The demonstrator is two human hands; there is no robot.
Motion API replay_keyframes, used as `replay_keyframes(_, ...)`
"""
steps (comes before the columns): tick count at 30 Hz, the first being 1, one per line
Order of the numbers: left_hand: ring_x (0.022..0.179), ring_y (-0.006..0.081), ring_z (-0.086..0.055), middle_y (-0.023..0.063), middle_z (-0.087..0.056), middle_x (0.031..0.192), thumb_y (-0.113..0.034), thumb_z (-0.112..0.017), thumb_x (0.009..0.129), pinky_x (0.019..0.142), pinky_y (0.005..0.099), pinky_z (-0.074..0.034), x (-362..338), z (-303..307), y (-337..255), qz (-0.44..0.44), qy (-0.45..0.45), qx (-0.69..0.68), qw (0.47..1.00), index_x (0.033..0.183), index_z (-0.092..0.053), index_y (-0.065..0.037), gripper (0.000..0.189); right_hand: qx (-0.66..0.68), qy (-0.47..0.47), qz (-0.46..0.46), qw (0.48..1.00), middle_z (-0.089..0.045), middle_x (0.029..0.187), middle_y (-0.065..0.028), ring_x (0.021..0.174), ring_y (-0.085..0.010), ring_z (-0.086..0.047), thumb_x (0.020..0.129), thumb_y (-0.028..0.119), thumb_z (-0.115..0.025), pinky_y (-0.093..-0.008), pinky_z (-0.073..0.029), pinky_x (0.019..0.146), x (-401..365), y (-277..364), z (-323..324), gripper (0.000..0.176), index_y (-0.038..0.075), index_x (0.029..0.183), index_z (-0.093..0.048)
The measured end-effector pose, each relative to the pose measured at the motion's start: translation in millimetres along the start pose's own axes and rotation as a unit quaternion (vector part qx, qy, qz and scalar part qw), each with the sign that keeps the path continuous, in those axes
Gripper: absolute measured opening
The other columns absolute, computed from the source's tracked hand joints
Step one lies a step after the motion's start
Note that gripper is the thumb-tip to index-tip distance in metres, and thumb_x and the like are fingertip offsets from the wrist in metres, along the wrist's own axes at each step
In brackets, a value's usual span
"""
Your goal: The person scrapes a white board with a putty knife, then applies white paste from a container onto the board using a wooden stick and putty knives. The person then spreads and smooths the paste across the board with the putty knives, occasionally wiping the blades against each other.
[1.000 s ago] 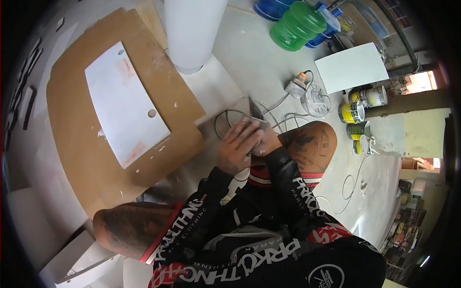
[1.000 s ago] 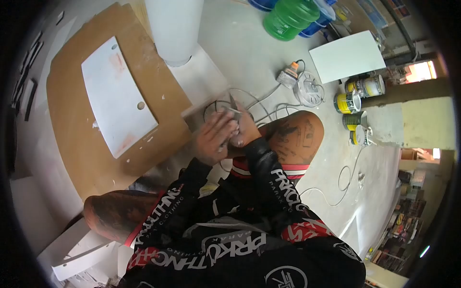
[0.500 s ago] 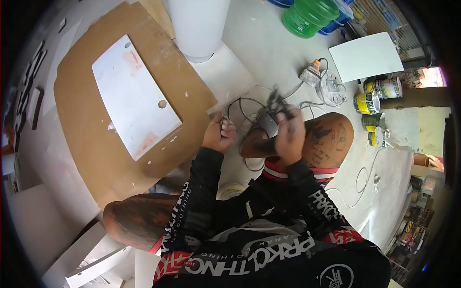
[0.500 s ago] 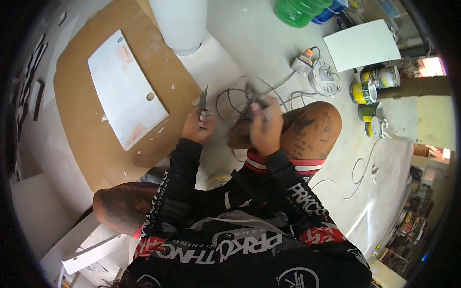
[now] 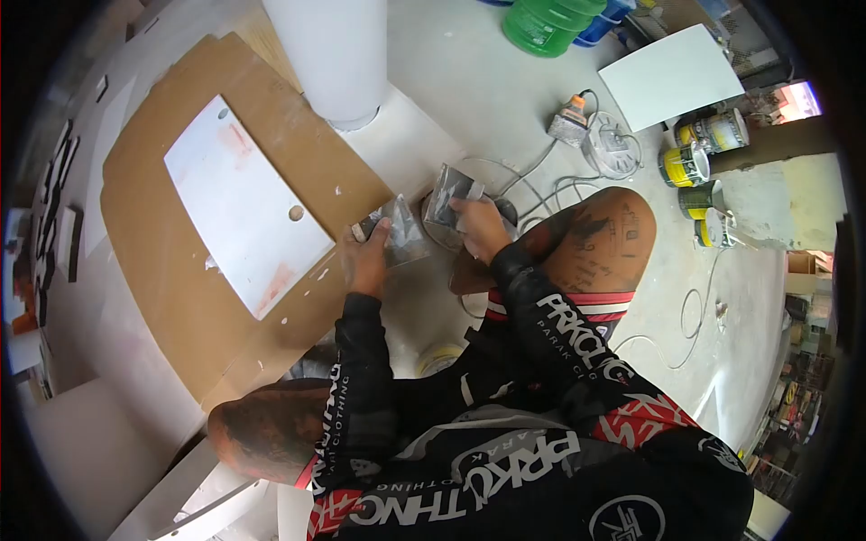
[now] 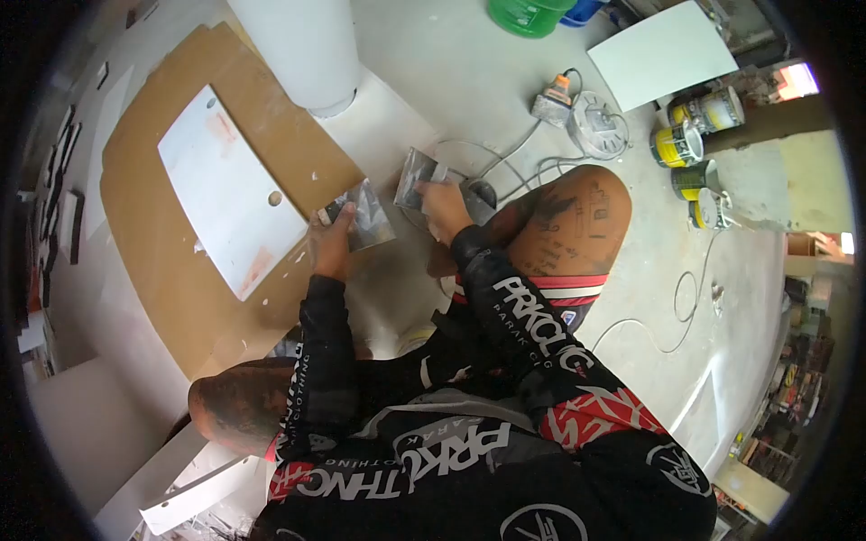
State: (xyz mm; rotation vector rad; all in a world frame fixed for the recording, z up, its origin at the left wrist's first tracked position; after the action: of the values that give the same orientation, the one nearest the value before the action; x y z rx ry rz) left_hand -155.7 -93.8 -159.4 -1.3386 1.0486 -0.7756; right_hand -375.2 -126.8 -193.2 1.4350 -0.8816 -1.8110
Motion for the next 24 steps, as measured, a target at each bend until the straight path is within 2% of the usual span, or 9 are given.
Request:
replay_keyframes(2, 0.072, 0.0176, -0.054, 0.0039, -0.054, 0.076, -0.030, -0.071, 0.084, 0.068, 0.0329, -0.046, -1, -5, 0, -0.001, 0.027, 0.122, 0.992, 0.097, -0.056, -0.004, 0.033, -0.114, -0.002, 0.113, 0.987, -0.063, 0.086, -0.0178, 0.073, -0.0254, -0.060, 0.090, 0.014, -0.054, -0.0368, -0.047, 0.068, -3, 8, 7, 0.019, 0.000, 0.094, -0.066)
replay_keyframes(5, 0.093, 0.0207, -0.056, 0.0084, -0.058, 0.094, -0.022, -0.066, 0.088, 0.082, 0.0327, -0.045, -18, -37, -8, -0.134, 0.092, 0.287, 0.944, 0.110, -0.054, -0.001, 0.033, -0.628, 0.148, 0.334, 0.687, -0.065, 0.102, -0.0215, 0.088, -0.0294, -0.063, 0.091, 0.022, -0.052, -0.0394, -0.049, 0.082, -16, 11, -30, 0.027, 0.002, 0.098, -0.067)
replay_keyframes(6, 0.095, 0.0222, -0.056, 0.0100, -0.058, 0.097, -0.022, -0.065, 0.089, 0.084, 0.0342, -0.045, -19, -45, 22, -0.161, 0.091, 0.129, 0.974, 0.111, -0.053, -0.001, 0.033, -0.340, 0.119, 0.216, 0.907, -0.064, 0.107, -0.0229, 0.097, -0.0305, -0.062, 0.093, 0.028, -0.049, -0.0409, -0.047, 0.089, -16, 1, -36, 0.031, 0.004, 0.100, -0.068)
replay_keyframes(8, 0.100, 0.0258, -0.056, 0.0128, -0.058, 0.107, -0.020, -0.063, 0.091, 0.091, 0.0378, -0.044, -11, -39, 40, -0.129, 0.125, 0.152, 0.972, 0.116, -0.052, 0.000, 0.034, 0.065, 0.182, 0.204, 0.960, -0.059, 0.114, -0.0127, 0.101, -0.0236, -0.057, 0.085, 0.009, -0.061, -0.0332, -0.048, 0.083, -2, -20, -47, 0.056, 0.011, 0.137, -0.042)
replay_keyframes(12, 0.103, 0.0244, -0.058, 0.0165, -0.060, 0.112, -0.015, -0.062, 0.090, 0.092, 0.0365, -0.044, -19, -49, 4, -0.088, 0.191, -0.002, 0.978, 0.119, -0.052, 0.004, 0.035, 0.142, 0.230, 0.152, 0.951, -0.058, 0.117, -0.0171, 0.106, -0.0235, -0.055, 0.075, 0.005, -0.061, -0.0321, -0.046, 0.087, -21, 44, -23, 0.054, 0.004, 0.128, -0.050)
replay_keyframes(14, 0.105, 0.0250, -0.058, 0.0181, -0.061, 0.112, -0.014, -0.060, 0.091, 0.092, 0.0367, -0.044, -33, -49, -24, -0.097, 0.181, 0.075, 0.976, 0.120, -0.054, 0.004, 0.035, -0.213, 0.106, 0.597, 0.766, -0.063, 0.091, -0.0125, 0.088, -0.0224, -0.059, 0.074, 0.005, -0.058, -0.0296, -0.047, 0.078, -8, 57, -22, 0.014, 0.005, 0.085, -0.065)
replay_keyframes(18, 0.105, 0.0254, -0.059, 0.0168, -0.062, 0.114, -0.011, -0.057, 0.091, 0.092, 0.0352, -0.044, -20, -53, -17, -0.041, 0.145, 0.187, 0.971, 0.121, -0.054, 0.004, 0.033, -0.230, 0.263, 0.419, 0.838, -0.058, 0.076, -0.0148, 0.067, -0.0263, -0.053, 0.074, 0.008, -0.058, -0.0364, -0.043, 0.078, 4, 52, -38, 0.009, 0.004, 0.066, -0.058)
replay_keyframes(21, 0.110, 0.0322, -0.057, 0.0202, -0.058, 0.121, -0.032, -0.060, 0.090, 0.098, 0.0394, -0.042, -9, -58, 73, -0.241, 0.205, 0.496, 0.809, 0.125, -0.049, 0.007, 0.053, -0.218, 0.227, 0.476, 0.821, -0.052, 0.064, -0.0145, 0.063, -0.0283, -0.051, 0.072, 0.009, -0.058, -0.0370, -0.042, 0.076, 2, 35, -45, 0.013, 0.005, 0.061, -0.051)
replay_keyframes(24, 0.102, 0.0224, -0.061, 0.0160, -0.062, 0.114, -0.009, -0.055, 0.091, 0.090, 0.0325, -0.045, -15, -44, 110, -0.369, -0.189, 0.559, 0.718, 0.123, -0.050, 0.008, 0.037, -0.265, 0.167, 0.575, 0.756, -0.052, 0.065, -0.0106, 0.063, -0.0222, -0.052, 0.069, 0.006, -0.057, -0.0320, -0.042, 0.065, -21, 43, -46, 0.014, 0.005, 0.083, -0.063)
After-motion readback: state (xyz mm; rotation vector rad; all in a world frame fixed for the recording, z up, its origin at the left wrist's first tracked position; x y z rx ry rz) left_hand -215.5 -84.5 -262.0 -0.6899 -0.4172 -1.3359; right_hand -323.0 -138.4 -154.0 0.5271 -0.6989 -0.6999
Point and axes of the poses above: each hand's wrist, its own x-axis towards the middle knuckle, its own z-axis out of the back of the hand, y = z × x, the point moved 5 cm from there along x, towards the middle knuckle
